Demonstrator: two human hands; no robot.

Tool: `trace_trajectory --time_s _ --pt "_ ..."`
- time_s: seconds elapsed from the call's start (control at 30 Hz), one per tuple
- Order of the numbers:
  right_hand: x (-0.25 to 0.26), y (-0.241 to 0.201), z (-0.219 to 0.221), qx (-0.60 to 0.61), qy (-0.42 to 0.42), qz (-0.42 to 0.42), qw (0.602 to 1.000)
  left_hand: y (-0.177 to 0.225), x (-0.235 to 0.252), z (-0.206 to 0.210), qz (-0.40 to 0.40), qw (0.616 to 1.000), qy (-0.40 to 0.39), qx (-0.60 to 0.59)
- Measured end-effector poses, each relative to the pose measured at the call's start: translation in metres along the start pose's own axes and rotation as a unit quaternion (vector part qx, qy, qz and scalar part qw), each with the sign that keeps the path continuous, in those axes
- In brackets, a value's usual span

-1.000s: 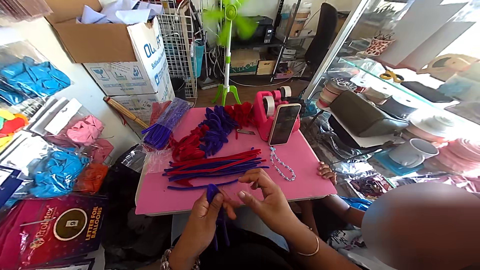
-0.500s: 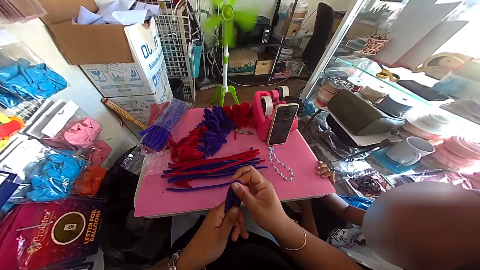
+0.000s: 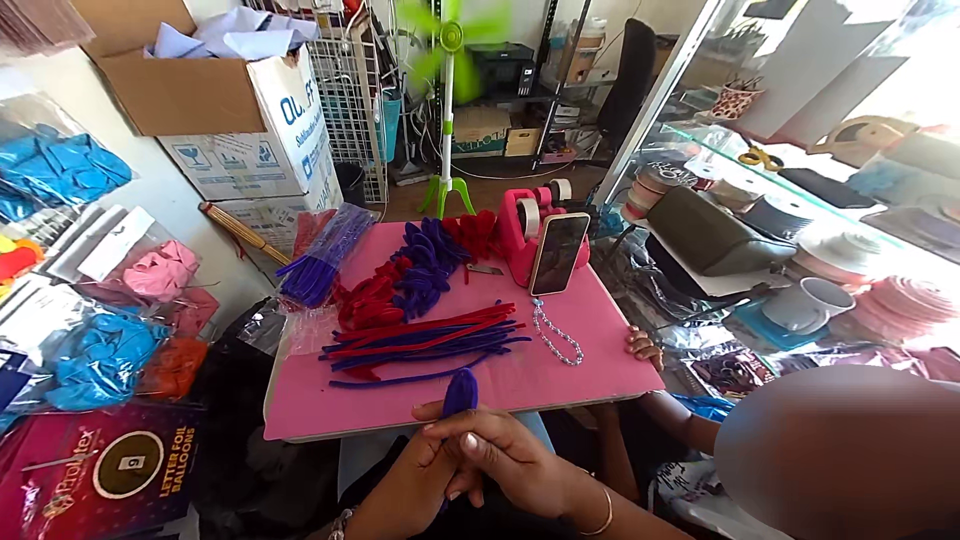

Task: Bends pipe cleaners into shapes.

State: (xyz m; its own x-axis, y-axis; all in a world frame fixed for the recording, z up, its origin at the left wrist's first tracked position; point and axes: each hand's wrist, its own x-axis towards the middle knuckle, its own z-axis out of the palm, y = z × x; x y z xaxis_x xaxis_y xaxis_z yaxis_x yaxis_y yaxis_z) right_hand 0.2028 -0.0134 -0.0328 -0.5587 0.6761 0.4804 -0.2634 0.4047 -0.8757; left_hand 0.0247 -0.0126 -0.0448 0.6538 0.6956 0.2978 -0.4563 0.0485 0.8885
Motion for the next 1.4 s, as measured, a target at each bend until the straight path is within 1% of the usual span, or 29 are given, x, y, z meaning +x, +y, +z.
trace_trajectory --time_s 0.1,0.17,0.2,0.27,0.3,0.33,0.37,0.43,0.5,0.57,0.6,0.67,0.77,0.87,0.93,1.1,1.27,1.4 --pt "-0.003 0.001 -0.001 -0.061 0.028 -0.015 0.998 -0.003 0.000 0.001 -0.004 1.000 -0.010 0.016" --pt "-0.003 0.002 0.000 -0.095 0.051 -0.030 0.994 0.001 0.000 -0.003 -0.016 0.996 -0.007 0.092" --pt "-0.002 0.001 -0.001 -0.110 0.061 -0.036 0.991 0.005 -0.003 -0.010 -0.028 0.986 -0.008 0.163" --pt "-0.003 0.000 -0.008 -0.130 0.068 -0.048 0.988 0.016 -0.012 -0.029 -0.070 0.940 0.007 0.334" --pt "-0.003 0.000 -0.011 -0.138 0.072 -0.051 0.986 0.021 -0.016 -0.038 -0.083 0.916 0.042 0.390" --pt "-0.003 -0.001 -0.013 -0.138 0.073 -0.047 0.987 0.026 -0.017 -0.043 -0.086 0.907 0.077 0.404" --pt "-0.004 0.000 -0.015 -0.130 0.068 -0.041 0.988 0.030 -0.016 -0.046 -0.083 0.913 0.099 0.386" --pt "-0.003 0.003 -0.013 -0.108 0.052 -0.031 0.992 0.035 -0.005 -0.039 -0.043 0.953 0.115 0.278" --pt "0.000 0.005 -0.008 -0.101 0.035 -0.030 0.994 0.035 0.010 -0.027 -0.023 0.984 0.082 0.157" --pt "0.002 0.007 -0.005 -0.099 0.022 -0.034 0.994 0.035 0.022 -0.017 -0.040 0.994 0.069 0.081" --pt "0.002 0.008 -0.004 -0.100 0.020 -0.036 0.994 0.036 0.027 -0.013 -0.053 0.993 0.078 0.067" --pt "0.002 0.009 -0.004 -0.101 0.022 -0.036 0.994 0.039 0.032 -0.007 -0.068 0.990 0.097 0.078" --pt "0.001 0.010 -0.004 -0.106 0.025 -0.033 0.993 0.035 0.032 -0.004 -0.052 0.985 0.134 0.092" --pt "0.001 0.014 -0.001 -0.095 0.021 -0.028 0.995 0.029 0.029 -0.004 -0.022 0.981 0.190 0.021" --pt "0.000 0.016 0.001 -0.083 0.022 -0.030 0.996 0.028 0.028 -0.007 -0.005 0.976 0.217 -0.003" --pt "-0.001 0.016 0.003 -0.084 0.016 -0.038 0.996 0.030 0.025 -0.005 -0.001 0.973 0.232 -0.007" --pt "-0.002 0.013 -0.001 -0.107 0.002 -0.046 0.993 0.031 0.027 0.002 -0.001 0.967 0.248 -0.056" --pt "-0.003 0.012 -0.002 -0.108 0.001 -0.045 0.993 0.029 0.028 0.005 0.016 0.963 0.260 -0.067"
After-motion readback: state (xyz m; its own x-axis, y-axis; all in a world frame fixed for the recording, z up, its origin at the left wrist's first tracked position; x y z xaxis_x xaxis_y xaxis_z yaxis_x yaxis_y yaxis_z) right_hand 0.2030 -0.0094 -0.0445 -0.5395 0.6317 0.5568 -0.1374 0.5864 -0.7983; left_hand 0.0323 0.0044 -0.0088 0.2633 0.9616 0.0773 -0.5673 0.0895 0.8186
